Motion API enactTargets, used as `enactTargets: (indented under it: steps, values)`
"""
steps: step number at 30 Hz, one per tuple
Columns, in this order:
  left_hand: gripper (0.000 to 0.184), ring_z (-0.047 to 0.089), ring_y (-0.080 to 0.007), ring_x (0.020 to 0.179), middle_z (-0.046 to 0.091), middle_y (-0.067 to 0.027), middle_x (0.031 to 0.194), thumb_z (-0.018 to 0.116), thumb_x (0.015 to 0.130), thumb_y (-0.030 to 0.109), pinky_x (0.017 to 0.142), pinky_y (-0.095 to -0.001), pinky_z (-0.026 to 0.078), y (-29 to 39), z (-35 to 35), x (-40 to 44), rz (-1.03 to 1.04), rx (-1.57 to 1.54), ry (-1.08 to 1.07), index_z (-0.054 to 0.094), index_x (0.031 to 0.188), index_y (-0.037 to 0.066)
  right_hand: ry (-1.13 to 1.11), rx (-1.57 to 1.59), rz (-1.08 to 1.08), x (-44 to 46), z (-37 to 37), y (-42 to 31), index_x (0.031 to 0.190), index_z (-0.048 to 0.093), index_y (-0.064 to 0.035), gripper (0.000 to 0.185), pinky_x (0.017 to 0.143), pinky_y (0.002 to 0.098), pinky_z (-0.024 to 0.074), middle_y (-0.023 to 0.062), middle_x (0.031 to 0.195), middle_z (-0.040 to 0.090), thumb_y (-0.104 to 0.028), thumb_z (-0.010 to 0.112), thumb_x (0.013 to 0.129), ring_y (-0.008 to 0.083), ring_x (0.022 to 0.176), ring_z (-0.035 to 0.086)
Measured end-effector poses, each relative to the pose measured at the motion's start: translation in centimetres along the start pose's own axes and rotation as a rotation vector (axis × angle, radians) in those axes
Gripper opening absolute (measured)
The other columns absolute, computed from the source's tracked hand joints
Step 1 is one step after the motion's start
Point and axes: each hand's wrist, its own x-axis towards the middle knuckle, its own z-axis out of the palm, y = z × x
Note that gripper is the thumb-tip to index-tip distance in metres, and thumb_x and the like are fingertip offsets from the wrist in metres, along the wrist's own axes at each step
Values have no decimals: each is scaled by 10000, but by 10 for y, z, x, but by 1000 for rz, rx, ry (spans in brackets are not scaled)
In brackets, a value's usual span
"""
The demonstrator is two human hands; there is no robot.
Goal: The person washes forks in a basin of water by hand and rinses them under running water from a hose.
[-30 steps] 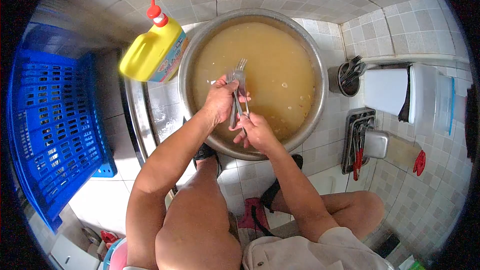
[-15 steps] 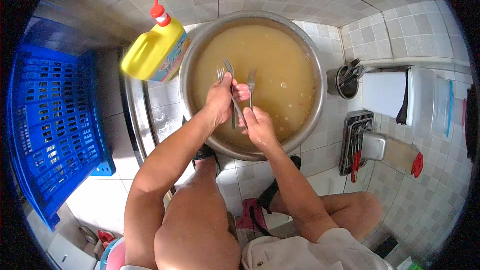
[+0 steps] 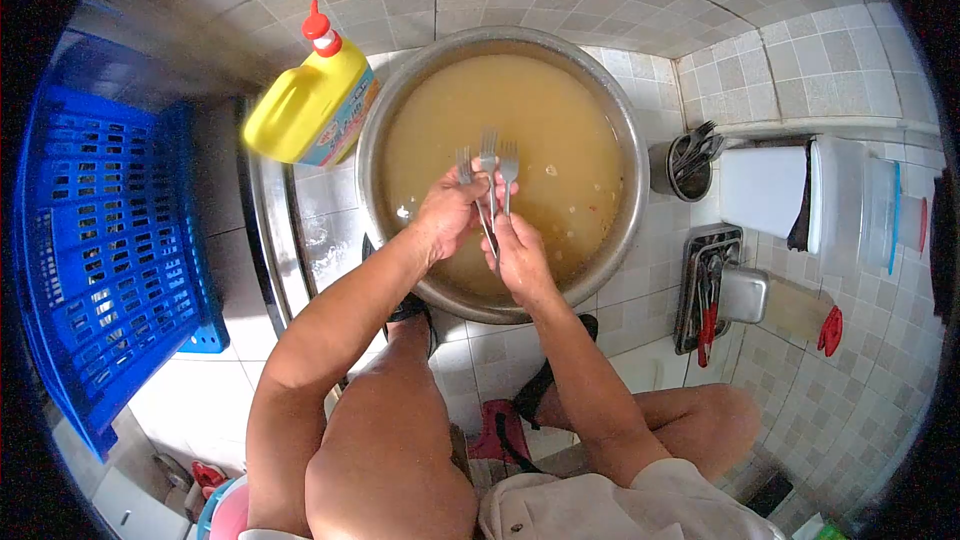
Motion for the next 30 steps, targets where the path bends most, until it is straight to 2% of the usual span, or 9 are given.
enactTargets:
  steps: [5, 11, 14, 16, 17, 22, 27, 29, 30]
  values:
    - [307, 648, -217, 863, 631, -86, 960, 421, 986, 298, 774, -333, 530, 5, -17, 16, 60, 232, -5, 521, 1156, 62, -51, -196, -54, 1, -4, 2, 986, 512, -6, 262, 479, 266, 449, 23, 676, 501, -243, 401, 985, 113, 531, 509]
    - [483, 627, -167, 756, 635, -79, 897, 351, 978, 476, 664, -317, 497, 18, -3, 6, 112, 212, 96, 527, 1123, 50, -121, 134, 96, -11, 17, -31, 966, 491, -7, 205, 466, 286, 440, 40, 677, 522, -195, 409, 972, 144, 491, 536]
    - [396, 625, -178, 723, 629, -87, 874, 455, 964, 395, 659, -321, 521, 17, -7, 6, 81, 40, 48, 521, 1126, 39, -46, -153, 64, -5, 10, -15, 998, 490, -3, 196, 476, 289, 460, 57, 713, 563, -170, 392, 970, 168, 481, 556]
    - [278, 625, -192, 716, 628, -112, 868, 556, 932, 248, 643, -313, 537, 13, -16, 11, 253, 275, 90, 533, 1092, 22, 20, -653, -341, 2, 5, 7, 1047, 487, 1, 204, 483, 276, 462, 73, 778, 612, -147, 368, 974, 149, 523, 569]
    - [220, 620, -190, 713, 618, -123, 878, 583, 902, 105, 620, -297, 535, 13, -24, 14, 236, 253, 38, 523, 1090, 7, 18, -653, -341, 2, 4, 11, 1047, 487, 1, 204, 483, 276, 462, 73, 778, 612, -147, 368, 974, 149, 523, 569]
    - [210, 619, -206, 742, 619, -130, 936, 524, 930, 86, 651, -337, 551, 15, -30, 19, 124, 143, 69, 497, 1123, 7, 70, -211, -49, -7, 16, 3, 1284, 427, -8, 347, 545, 297, 493, 121, 862, 645, -104, 383, 953, 141, 698, 612]
    - [197, 628, -242, 820, 611, -154, 1023, 482, 948, 84, 732, -369, 562, 22, -28, 11, -5, -171, -56, 488, 1127, 2, 48, -803, -268, -2, 6, 10, 1316, 395, 1, 411, 616, 363, 507, 189, 899, 646, -131, 446, 930, 222, 723, 637]
    - [200, 631, -259, 882, 607, -156, 1049, 468, 959, 109, 782, -373, 556, 26, -17, 5, -59, -175, -112, 481, 1127, 1, 48, -876, -313, -5, 12, 8, 1249, 447, -35, 335, 711, 507, 481, 282, 865, 609, -146, 397, 937, 446, 757, 596]
    - [200, 631, -259, 882, 607, -156, 1049, 468, 959, 109, 782, -373, 556, 21, -19, 9, -58, -175, -113, 481, 1127, 1, 49, -877, -314, -6, 13, 4, 1249, 447, -35, 335, 711, 507, 481, 282, 865, 609, -146, 397, 937, 446, 757, 596]
